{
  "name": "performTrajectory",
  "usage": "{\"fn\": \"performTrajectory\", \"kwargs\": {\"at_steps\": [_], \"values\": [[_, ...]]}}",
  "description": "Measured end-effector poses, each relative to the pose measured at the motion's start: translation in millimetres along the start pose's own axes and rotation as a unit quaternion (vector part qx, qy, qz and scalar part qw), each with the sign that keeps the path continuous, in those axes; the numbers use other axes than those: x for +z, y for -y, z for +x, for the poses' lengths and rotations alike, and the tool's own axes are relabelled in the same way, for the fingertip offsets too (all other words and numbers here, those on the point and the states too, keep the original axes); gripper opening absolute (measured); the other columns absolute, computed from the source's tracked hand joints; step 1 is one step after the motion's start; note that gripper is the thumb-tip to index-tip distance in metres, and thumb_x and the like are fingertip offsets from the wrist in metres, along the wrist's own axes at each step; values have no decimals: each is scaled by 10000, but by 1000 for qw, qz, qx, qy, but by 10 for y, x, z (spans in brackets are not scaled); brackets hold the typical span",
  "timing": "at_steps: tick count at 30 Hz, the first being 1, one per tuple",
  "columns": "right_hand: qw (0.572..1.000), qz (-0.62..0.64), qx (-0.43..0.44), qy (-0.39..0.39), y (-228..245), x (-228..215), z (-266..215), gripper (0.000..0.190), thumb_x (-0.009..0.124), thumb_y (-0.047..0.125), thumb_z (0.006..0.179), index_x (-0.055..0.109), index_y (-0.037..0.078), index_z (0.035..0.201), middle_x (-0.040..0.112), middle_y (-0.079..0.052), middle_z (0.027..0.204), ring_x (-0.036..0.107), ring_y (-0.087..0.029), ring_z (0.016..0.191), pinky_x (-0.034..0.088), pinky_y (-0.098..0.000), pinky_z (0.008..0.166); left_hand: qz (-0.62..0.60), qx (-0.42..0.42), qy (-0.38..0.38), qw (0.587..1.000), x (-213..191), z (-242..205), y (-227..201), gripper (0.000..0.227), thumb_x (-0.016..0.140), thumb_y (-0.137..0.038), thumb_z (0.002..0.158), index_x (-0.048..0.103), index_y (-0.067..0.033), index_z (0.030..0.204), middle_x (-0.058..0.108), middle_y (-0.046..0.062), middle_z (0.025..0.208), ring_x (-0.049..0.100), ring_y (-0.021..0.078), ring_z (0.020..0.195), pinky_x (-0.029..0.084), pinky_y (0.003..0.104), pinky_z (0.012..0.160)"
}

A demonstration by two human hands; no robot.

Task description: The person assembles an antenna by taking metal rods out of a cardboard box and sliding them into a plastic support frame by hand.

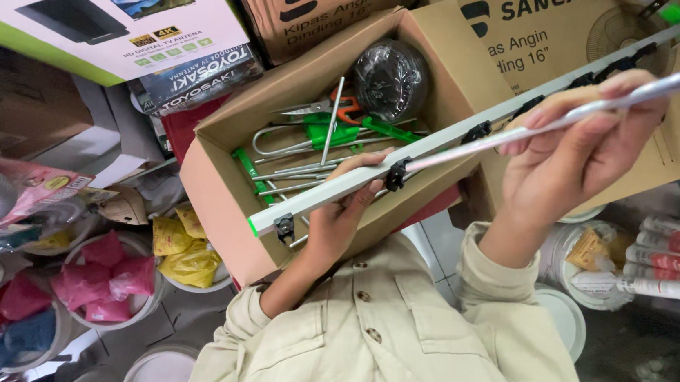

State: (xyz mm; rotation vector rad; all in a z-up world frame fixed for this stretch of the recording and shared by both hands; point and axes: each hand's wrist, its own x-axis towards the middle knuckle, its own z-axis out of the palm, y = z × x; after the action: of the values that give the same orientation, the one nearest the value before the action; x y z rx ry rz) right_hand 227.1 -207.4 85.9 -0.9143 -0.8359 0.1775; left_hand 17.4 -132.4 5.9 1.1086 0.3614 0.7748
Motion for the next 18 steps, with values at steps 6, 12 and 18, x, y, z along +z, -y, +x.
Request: {"fn": "performTrajectory", "kwargs": {"at_steps": [6,12,18], "values": [[999,-37,-7,35,35,52,103,286,524,236,1235,408,27,1390,498,-61,1135,582,-204,677,451,-305,550,34,12,-1,999,23,0,-40,328,598,-24,1081,556,22,1403,620,135,1447,608,137,1248,501,252,1078],[999,-39,-23,6,19,10,178,292,568,252,1137,487,22,1298,555,-58,1100,595,-154,610,429,-269,460,49,3,-8,999,26,7,-50,337,614,-29,1071,570,18,1401,647,145,1438,637,123,1187,523,246,1039],[975,-87,188,77,101,16,-689,236,619,266,1133,537,47,1167,701,-116,946,647,-121,718,535,-232,647,-4,-11,0,1000,14,17,-18,322,585,-42,1091,545,0,1408,598,143,1497,597,109,1213,501,234,1053]]}}
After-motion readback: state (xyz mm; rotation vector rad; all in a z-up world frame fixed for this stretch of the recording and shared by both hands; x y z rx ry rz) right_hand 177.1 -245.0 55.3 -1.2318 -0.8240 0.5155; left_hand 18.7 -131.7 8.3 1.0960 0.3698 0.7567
